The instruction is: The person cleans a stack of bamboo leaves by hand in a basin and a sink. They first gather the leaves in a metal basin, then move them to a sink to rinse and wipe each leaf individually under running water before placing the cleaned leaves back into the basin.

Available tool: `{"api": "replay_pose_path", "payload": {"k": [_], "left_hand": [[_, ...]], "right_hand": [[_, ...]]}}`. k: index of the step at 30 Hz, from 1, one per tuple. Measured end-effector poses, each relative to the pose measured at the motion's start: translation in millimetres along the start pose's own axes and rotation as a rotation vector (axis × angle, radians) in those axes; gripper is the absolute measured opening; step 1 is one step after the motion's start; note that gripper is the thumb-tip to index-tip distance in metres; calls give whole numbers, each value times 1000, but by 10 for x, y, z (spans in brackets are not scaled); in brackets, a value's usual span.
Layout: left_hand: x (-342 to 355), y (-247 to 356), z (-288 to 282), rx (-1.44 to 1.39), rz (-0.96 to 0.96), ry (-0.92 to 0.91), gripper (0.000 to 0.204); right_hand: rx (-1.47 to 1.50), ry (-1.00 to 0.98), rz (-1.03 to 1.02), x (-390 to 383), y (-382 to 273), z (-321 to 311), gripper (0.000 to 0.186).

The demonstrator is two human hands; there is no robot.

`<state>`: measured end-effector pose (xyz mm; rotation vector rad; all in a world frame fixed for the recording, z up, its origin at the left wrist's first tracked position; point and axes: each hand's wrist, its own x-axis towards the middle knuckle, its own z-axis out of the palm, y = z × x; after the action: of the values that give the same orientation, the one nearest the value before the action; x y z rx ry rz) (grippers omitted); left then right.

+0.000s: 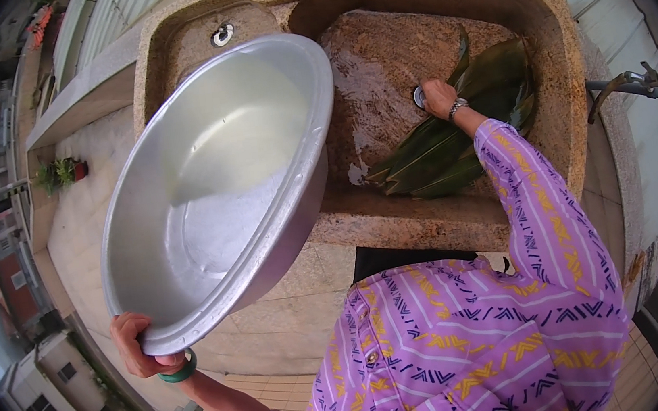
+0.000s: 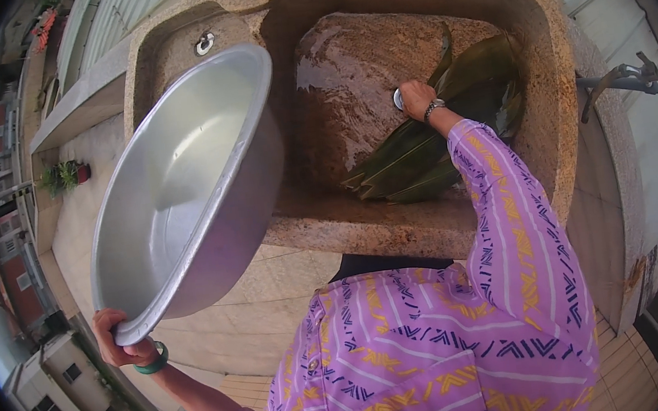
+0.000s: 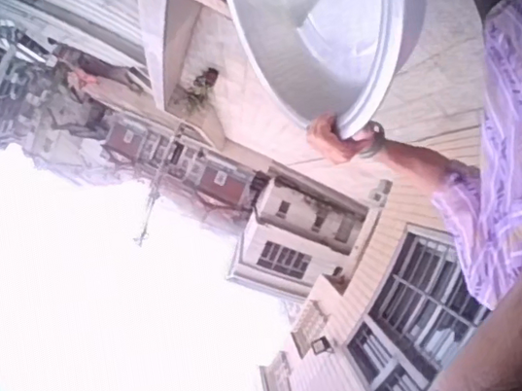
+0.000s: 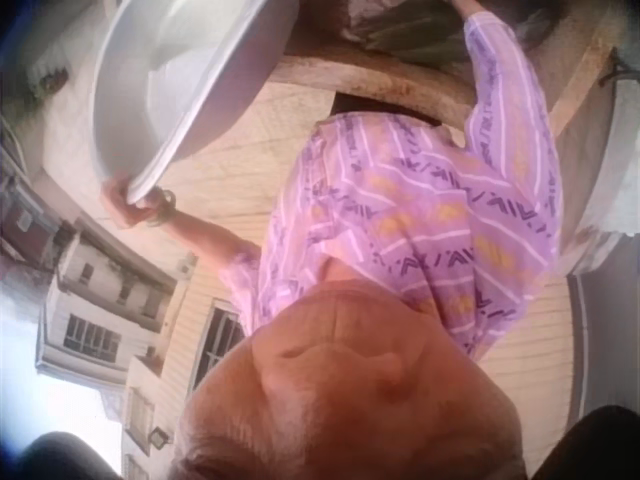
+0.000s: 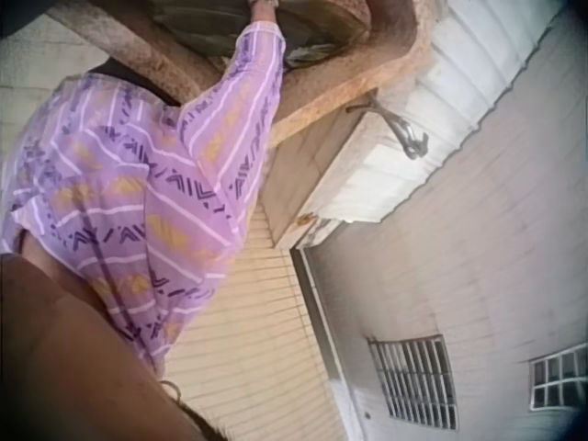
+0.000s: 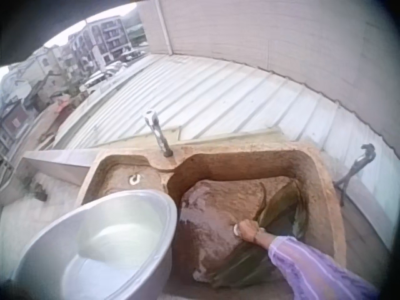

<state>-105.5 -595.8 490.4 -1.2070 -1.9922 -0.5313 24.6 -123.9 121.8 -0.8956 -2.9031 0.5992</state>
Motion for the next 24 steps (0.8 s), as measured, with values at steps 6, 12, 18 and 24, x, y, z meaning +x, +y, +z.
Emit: {"api": "replay_pose_path", "payload": {"k": [6, 12, 18, 24], "left_hand": [[266, -116, 22, 16, 38, 31, 63], [334, -138, 48, 68, 7, 57, 68], [372, -278, -85, 186, -66, 48, 64], [454, -422, -124, 231, -110, 31, 63]], "right_hand": [[35, 84, 16, 0, 41, 54, 10], [75, 117, 44, -9, 69, 3, 12], [103, 106, 33, -38, -51, 22, 10], [84, 72, 54, -26, -47, 54, 11]]}}
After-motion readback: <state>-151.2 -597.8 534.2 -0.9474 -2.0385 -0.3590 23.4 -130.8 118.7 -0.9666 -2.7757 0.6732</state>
